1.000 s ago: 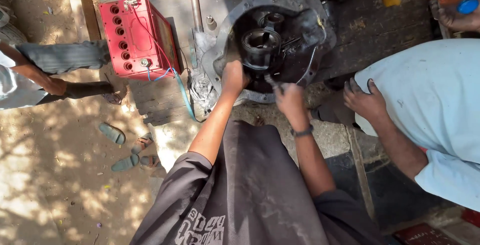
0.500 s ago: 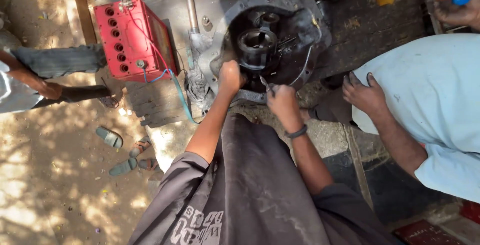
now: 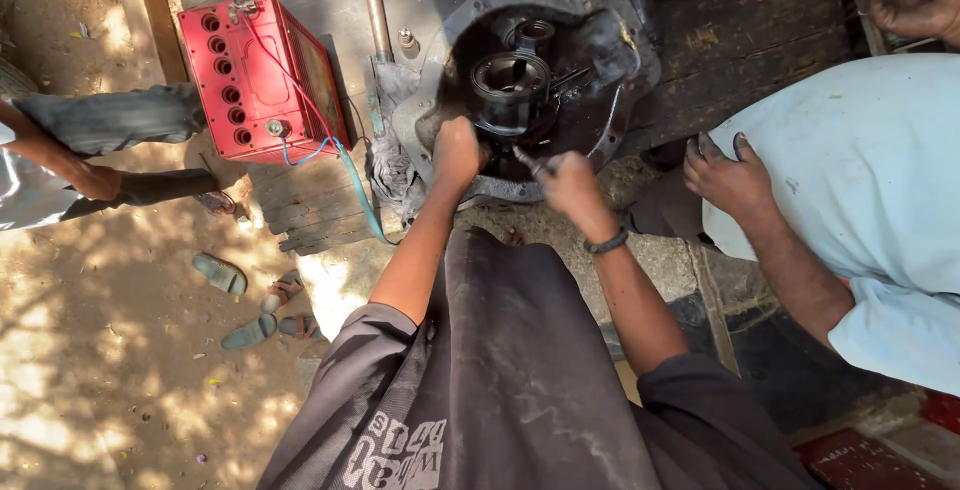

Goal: Cleaning and reassembling gears inside a vehicle differential housing using oil and a brush.

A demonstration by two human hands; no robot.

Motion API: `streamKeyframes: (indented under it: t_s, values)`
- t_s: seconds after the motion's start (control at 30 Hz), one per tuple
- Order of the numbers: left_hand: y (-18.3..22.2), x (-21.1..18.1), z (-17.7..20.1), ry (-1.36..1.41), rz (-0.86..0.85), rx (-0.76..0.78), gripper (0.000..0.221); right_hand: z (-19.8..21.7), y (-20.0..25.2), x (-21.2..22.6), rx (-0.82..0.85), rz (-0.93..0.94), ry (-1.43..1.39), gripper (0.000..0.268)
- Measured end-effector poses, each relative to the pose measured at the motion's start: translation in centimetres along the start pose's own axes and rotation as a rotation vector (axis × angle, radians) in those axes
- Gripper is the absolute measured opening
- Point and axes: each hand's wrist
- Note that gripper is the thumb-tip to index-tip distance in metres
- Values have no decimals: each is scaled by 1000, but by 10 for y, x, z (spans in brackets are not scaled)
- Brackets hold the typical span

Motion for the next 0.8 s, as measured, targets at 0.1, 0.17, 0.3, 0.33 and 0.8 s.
streamKeyframes:
  t_s: [0.1, 0.17, 0.3, 0.33, 0.8]
  values:
    - [-2, 5, -10, -30, 60, 5, 25, 7, 4, 8, -136, 30, 48, 30]
    - [-6, 15, -22, -15, -63, -115, 22, 10, 24, 42, -92, 33, 138, 26]
    - [3, 0, 0, 17, -25, -37, 25, 2, -7, -13, -95, -40, -60, 27]
    - [2, 8, -10, 28, -68, -91, 21, -1, -1, -6, -62, 47, -3, 26]
    - [8, 45, -47, 54, -137, -178, 22, -6, 5, -22, -59, 35, 66, 26]
Point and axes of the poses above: each hand's wrist, its own y-axis away from the middle knuckle, its own z-axis out of the back of the hand, x = y × z, and after that the axes turned 2 degrees about -x, right-handed
